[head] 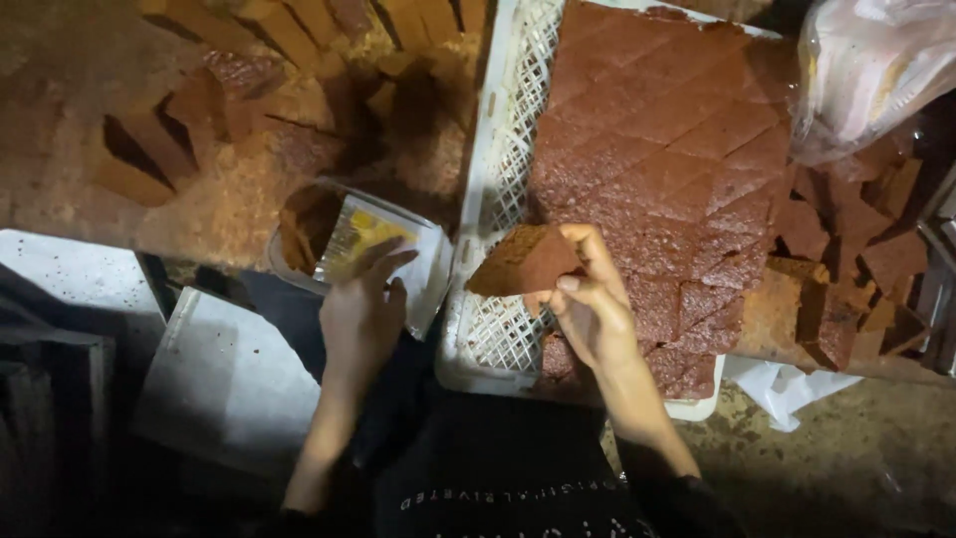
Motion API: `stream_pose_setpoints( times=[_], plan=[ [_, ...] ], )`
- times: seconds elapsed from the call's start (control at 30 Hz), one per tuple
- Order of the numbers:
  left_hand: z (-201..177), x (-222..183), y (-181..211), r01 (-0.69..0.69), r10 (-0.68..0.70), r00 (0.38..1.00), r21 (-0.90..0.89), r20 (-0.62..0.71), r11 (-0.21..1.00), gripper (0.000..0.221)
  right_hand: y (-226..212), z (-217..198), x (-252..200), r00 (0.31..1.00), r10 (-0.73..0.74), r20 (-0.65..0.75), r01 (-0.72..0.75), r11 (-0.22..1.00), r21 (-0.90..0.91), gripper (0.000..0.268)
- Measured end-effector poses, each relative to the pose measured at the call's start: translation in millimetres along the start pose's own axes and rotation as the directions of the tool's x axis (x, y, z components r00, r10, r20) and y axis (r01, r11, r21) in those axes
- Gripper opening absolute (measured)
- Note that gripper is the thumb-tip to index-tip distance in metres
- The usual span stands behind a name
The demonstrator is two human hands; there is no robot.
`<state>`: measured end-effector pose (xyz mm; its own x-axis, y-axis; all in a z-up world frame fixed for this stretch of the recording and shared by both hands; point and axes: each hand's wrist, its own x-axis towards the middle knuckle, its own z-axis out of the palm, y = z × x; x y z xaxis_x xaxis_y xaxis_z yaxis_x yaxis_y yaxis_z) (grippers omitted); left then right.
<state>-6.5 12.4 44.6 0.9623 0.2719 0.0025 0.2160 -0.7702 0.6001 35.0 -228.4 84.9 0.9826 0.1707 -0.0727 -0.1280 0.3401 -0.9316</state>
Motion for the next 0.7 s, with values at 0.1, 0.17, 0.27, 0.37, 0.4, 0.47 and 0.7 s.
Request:
stream_pose_setpoints(
  times=[0.1,0.17,0.27,0.37,0.4,0.47,0.7],
  plan=[
    [-2,-11,8,0.002,-0.002,0.999,-0.019,-0.036,1.000,0.040,14,-8,-7,0.982,0.088,0.167,-0.117,0.977,0.177,0.058],
    [-3,-18,23,-0.034,0.036,0.989,0.016,-0.145,0.999,0.041,8,-7,-15,0.966,0.073,0.249,-0.125,0.972,0.199,0.057],
    [-11,-23,45,-0.206,0.169,0.940,-0.095,-0.297,0.974,0.029,-9,19,-17,0.961,-0.124,0.247,0.253,0.755,-0.605,0.058],
    [-18,-25,70,-0.290,0.248,0.859,-0.026,-0.449,0.957,0.043,-7,38,-21,0.855,-0.373,0.362,0.518,0.568,-0.639,0.036],
    [-15,-23,72,-0.310,0.279,0.844,0.007,-0.459,0.951,0.039,-5,41,-25,0.843,-0.358,0.402,0.538,0.525,-0.660,0.040],
    [-14,-17,72,-0.329,0.309,0.826,0.043,-0.471,0.943,0.035,-15,52,-27,0.827,-0.344,0.444,0.562,0.481,-0.673,0.043],
    [17,-60,69,-0.573,0.478,0.784,-0.167,-0.397,0.802,0.032,-6,29,-13,0.907,-0.321,0.271,0.403,0.476,-0.782,0.020]
  ],
)
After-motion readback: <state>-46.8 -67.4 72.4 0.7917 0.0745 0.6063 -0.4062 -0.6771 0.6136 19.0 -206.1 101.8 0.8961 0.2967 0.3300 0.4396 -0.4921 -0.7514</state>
